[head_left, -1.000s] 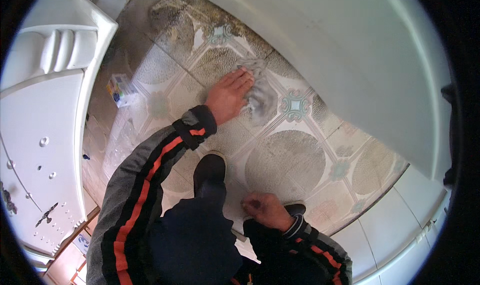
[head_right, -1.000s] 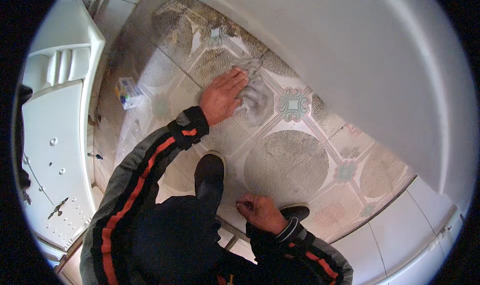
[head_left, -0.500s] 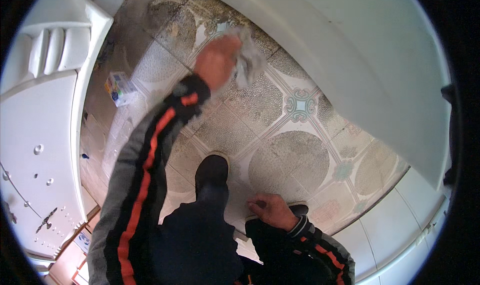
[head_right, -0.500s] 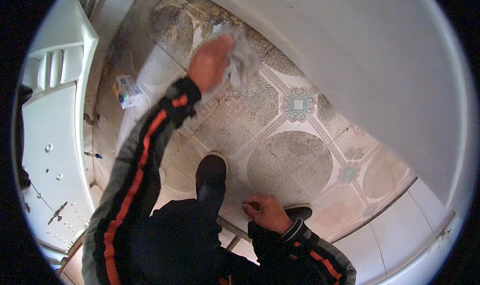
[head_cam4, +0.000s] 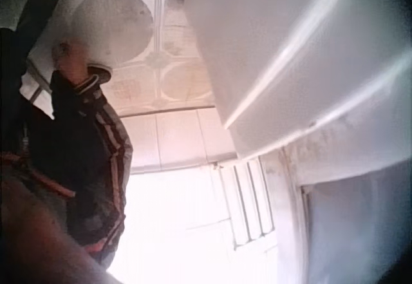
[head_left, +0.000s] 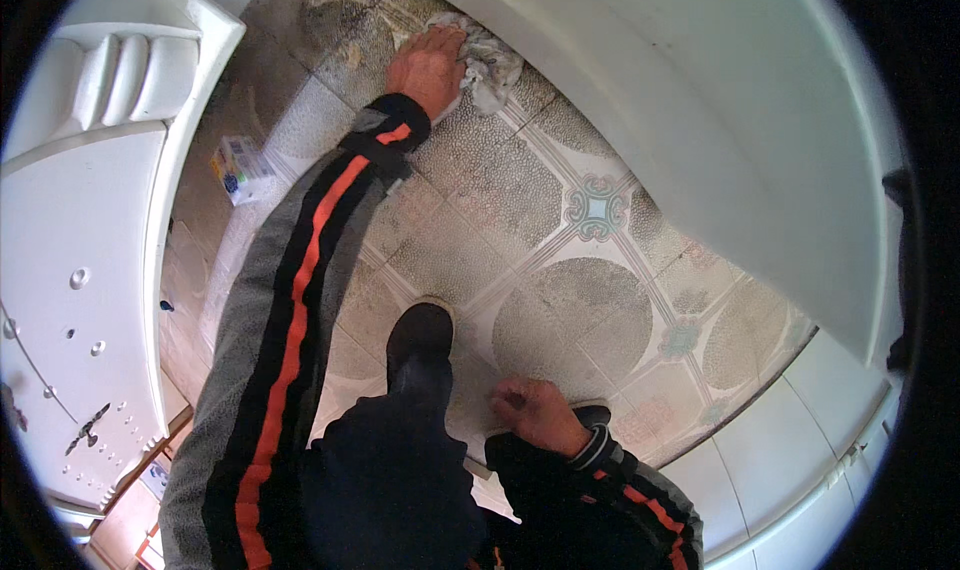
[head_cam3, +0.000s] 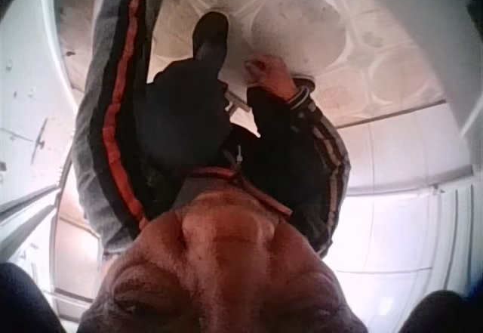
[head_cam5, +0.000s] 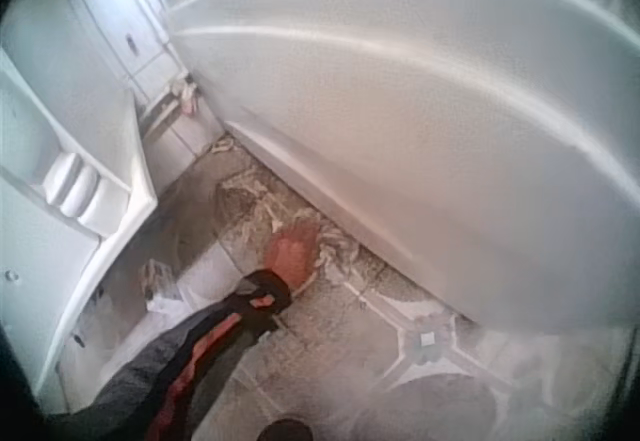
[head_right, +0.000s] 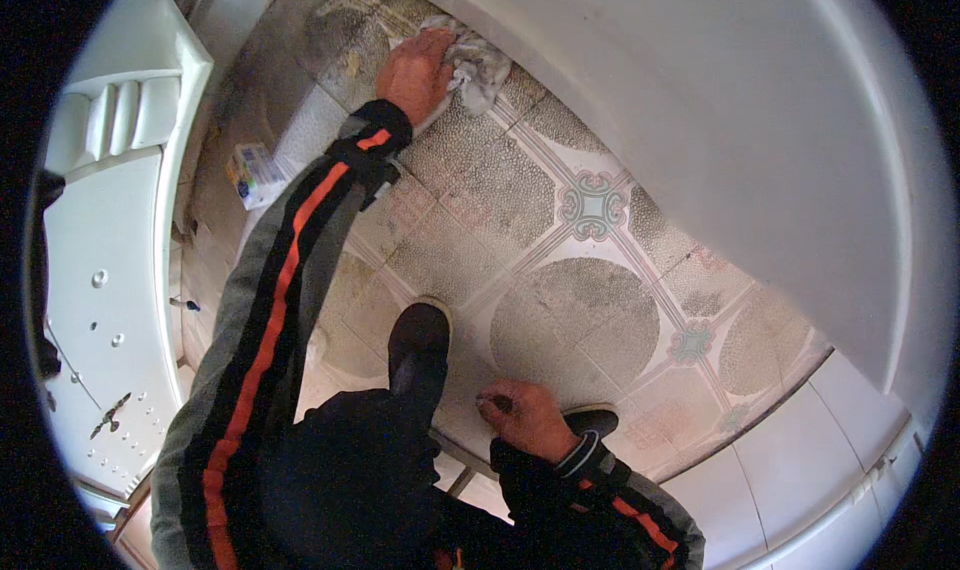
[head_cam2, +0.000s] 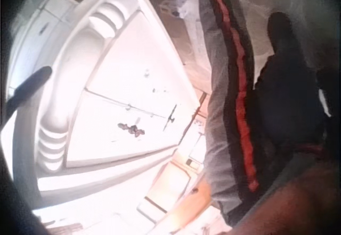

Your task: The person wipes a tiled floor with a cloth, moving around a white appliance and repeatedly scrubbing the same area. The person briefly picks up a small box and places it back down before resuming wiping.

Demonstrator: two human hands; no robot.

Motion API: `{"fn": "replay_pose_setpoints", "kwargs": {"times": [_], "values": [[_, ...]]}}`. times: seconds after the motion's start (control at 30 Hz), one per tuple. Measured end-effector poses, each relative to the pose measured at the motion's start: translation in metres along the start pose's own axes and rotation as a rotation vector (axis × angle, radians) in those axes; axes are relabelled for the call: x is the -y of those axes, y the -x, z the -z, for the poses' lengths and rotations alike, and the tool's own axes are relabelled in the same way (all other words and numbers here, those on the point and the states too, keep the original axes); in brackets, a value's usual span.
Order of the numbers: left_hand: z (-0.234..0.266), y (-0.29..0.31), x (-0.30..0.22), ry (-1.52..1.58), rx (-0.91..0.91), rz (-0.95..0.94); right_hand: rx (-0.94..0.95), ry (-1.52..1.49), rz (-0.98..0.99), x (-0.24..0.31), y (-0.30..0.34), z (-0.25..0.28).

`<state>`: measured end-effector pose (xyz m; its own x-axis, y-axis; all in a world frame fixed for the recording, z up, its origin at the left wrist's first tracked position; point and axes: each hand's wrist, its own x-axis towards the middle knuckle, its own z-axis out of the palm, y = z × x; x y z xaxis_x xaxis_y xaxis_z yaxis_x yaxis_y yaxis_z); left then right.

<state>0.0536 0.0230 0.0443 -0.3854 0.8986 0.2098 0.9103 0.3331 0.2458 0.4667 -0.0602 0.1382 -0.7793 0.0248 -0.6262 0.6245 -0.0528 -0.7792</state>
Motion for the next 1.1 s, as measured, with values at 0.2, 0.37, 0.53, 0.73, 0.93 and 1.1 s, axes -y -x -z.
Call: {"fn": "replay_pose_setpoints", "kwargs": {"times": [0.2,0.37,0.53,0.73,0.93,1.1], "values": [[-0.015,0.062,-0.047,0.082,-0.037,-0.088,-0.002,-0.092,0.062,0.003,0.004,-0.004],[-0.029,0.025,0.029,0.095,-0.132,-0.107,0.004,-0.048,-0.032,-0.004,0.004,0.000],[-0.030,0.013,0.025,0.055,-0.041,0.079,-0.038,-0.076,0.032,-0.004,0.008,-0.003],[-0.020,0.085,-0.040,0.045,0.039,-0.301,-0.031,-0.134,0.009,-0.010,0.008,-0.008],[-0.034,-0.001,0.056,0.058,-0.138,-0.137,-0.026,-0.099,-0.054,-0.005,0.008,0.001],[-0.038,0.067,-0.042,0.203,-0.043,-0.131,0.049,-0.032,-0.022,0.005,0.005,-0.003]]}}
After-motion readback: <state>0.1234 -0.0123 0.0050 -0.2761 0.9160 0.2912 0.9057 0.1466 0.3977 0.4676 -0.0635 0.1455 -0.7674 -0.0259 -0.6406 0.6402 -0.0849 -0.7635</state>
